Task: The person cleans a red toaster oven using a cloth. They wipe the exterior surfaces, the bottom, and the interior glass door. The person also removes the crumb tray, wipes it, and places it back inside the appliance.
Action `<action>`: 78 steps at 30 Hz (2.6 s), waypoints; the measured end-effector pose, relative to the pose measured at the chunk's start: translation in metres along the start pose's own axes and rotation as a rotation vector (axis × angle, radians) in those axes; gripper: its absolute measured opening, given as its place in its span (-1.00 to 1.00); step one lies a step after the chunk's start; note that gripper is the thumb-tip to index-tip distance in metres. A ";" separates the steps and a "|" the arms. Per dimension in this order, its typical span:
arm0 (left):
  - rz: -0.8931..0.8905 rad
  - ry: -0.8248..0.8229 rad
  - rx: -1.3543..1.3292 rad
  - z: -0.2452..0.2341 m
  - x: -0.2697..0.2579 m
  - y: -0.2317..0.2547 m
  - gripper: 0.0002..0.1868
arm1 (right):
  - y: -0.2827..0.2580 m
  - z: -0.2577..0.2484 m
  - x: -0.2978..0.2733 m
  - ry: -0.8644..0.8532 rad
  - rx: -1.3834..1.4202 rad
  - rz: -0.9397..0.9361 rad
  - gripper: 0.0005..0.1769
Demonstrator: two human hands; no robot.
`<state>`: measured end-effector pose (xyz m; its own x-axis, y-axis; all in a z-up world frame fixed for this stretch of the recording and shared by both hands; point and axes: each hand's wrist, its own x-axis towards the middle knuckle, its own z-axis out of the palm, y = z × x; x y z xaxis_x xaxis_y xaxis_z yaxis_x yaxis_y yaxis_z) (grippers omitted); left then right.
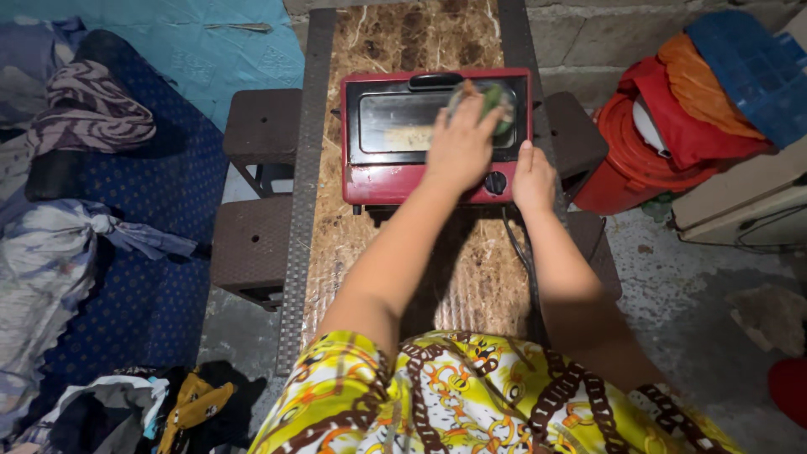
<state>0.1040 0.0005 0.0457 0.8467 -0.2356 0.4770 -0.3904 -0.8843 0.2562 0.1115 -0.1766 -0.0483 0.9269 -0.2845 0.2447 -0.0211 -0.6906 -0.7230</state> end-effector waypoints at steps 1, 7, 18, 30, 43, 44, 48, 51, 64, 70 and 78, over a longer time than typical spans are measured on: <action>-0.026 -0.005 0.000 -0.009 -0.006 -0.007 -0.42 | 0.001 0.000 -0.001 0.009 0.005 -0.008 -0.34; -0.204 0.058 0.070 -0.061 -0.040 -0.067 -0.37 | 0.002 0.000 0.002 0.013 0.001 -0.012 -0.38; -0.151 0.198 0.086 -0.041 -0.090 -0.047 -0.40 | 0.003 -0.004 -0.017 0.040 0.022 -0.024 -0.40; 0.258 0.054 -0.211 0.012 -0.031 0.026 -0.45 | 0.030 0.013 -0.020 0.063 0.028 -0.095 -0.46; 0.166 -0.003 -0.022 0.022 0.030 0.040 -0.29 | -0.022 -0.013 -0.027 0.037 0.012 0.027 -0.47; 0.170 -0.022 -0.036 0.022 0.022 0.042 -0.26 | -0.025 -0.016 -0.029 -0.028 0.094 0.116 -0.49; 0.219 -0.014 -0.160 0.022 -0.016 0.040 -0.50 | -0.017 -0.016 -0.031 -0.016 0.126 0.053 -0.54; 0.238 -0.031 -0.163 0.018 -0.028 0.036 -0.52 | 0.000 -0.005 -0.030 0.055 0.079 -0.070 -0.55; 0.154 -0.048 0.085 0.015 0.034 0.034 -0.37 | 0.001 -0.004 -0.029 0.050 0.100 -0.013 -0.39; 0.145 -0.012 0.025 0.005 0.013 0.013 -0.37 | -0.001 -0.005 -0.031 0.044 0.155 0.012 -0.39; 0.112 -0.034 -0.106 -0.052 -0.071 -0.028 -0.30 | 0.001 -0.005 -0.029 0.028 0.120 0.020 -0.37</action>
<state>0.0360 0.0630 0.0486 0.8065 -0.3457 0.4796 -0.5178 -0.8045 0.2910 0.0831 -0.1723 -0.0533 0.9159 -0.3171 0.2462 0.0072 -0.6003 -0.7998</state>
